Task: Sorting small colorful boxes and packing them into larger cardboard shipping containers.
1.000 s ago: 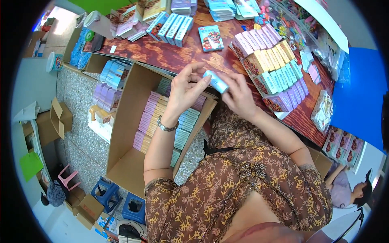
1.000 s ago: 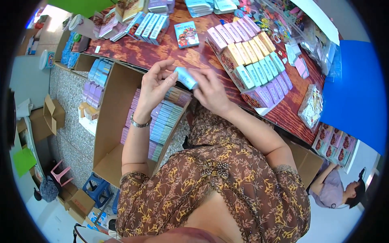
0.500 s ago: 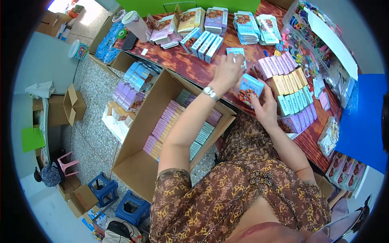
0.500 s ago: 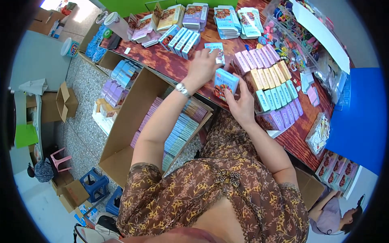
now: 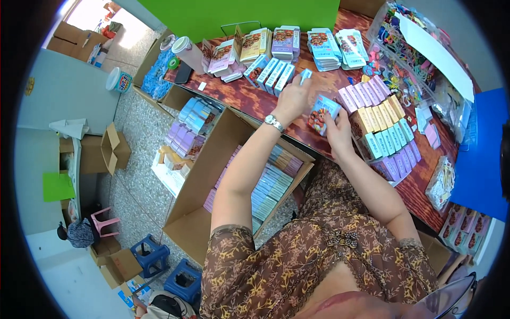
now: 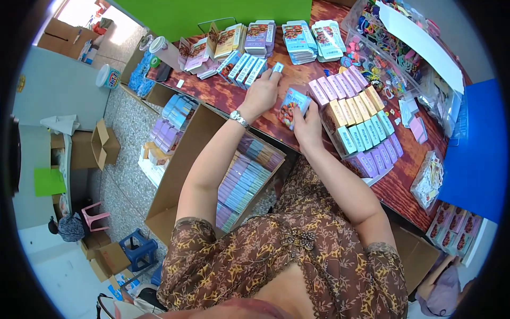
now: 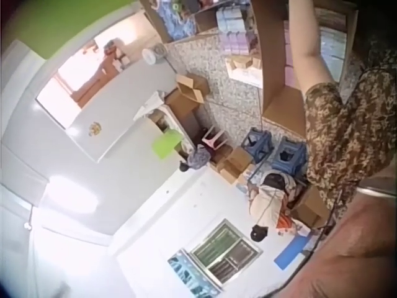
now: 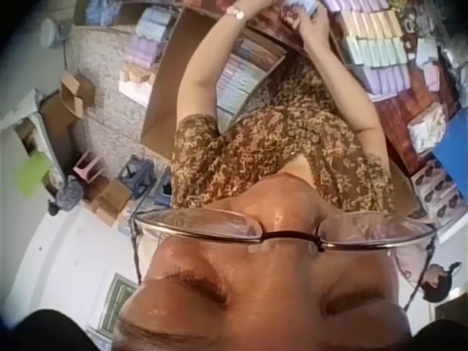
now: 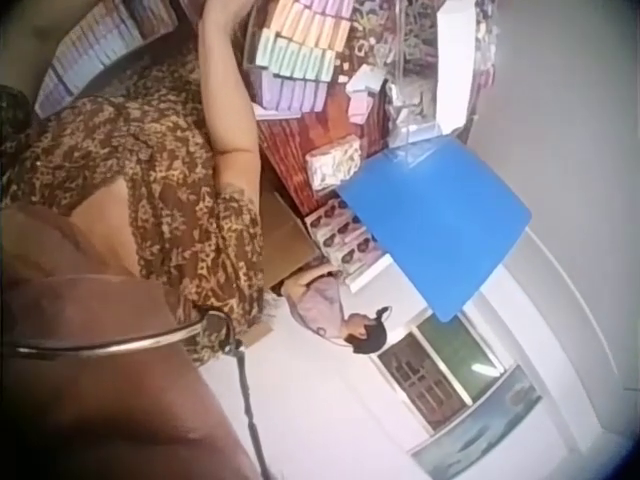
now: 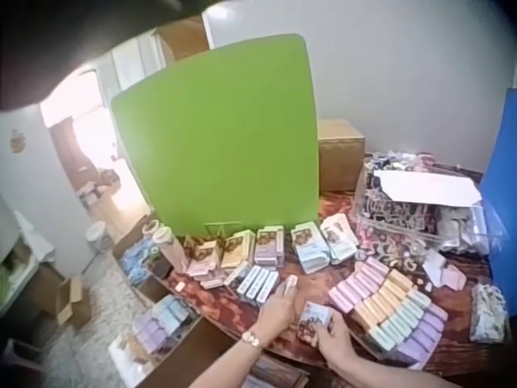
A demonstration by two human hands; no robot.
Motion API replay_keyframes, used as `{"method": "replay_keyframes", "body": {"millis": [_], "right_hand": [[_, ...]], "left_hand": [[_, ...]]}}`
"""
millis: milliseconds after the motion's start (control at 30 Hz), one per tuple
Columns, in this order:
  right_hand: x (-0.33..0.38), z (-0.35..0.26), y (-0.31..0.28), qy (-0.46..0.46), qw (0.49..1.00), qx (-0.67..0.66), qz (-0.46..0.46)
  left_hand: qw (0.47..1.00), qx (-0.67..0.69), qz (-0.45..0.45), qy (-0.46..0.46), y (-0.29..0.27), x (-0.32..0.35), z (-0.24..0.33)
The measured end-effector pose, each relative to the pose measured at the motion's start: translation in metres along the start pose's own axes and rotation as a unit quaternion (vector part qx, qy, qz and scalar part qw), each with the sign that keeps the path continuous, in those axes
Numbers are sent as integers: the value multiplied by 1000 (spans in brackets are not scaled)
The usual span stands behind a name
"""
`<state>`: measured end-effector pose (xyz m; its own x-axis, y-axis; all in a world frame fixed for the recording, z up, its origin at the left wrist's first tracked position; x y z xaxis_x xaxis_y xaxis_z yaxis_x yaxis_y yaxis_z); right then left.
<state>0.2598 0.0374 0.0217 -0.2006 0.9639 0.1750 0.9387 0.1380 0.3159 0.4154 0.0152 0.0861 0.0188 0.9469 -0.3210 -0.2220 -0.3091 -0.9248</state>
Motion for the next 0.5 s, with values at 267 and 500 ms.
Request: {"method": "replay_keyframes", "body": {"millis": [267,500], "right_hand": [[-67,27,32,11,991,113,76],[-65,27,58,160,987,-17,28]], "left_hand": [[996,-69,55,5,-31,-1,4],[944,-184,213,-170,-71,13,-122]]}}
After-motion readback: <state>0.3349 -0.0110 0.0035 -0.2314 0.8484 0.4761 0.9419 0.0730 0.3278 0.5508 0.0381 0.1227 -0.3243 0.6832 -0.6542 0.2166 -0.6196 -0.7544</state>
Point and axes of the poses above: each hand's wrist, its own x-axis away from the middle knuckle, its own y-axis out of the palm, z = x × y, the point moved 9 cm from there along -x, towards the middle knuckle, and after that the axes turned 13 degrees about -x, right-handed, at the moved point
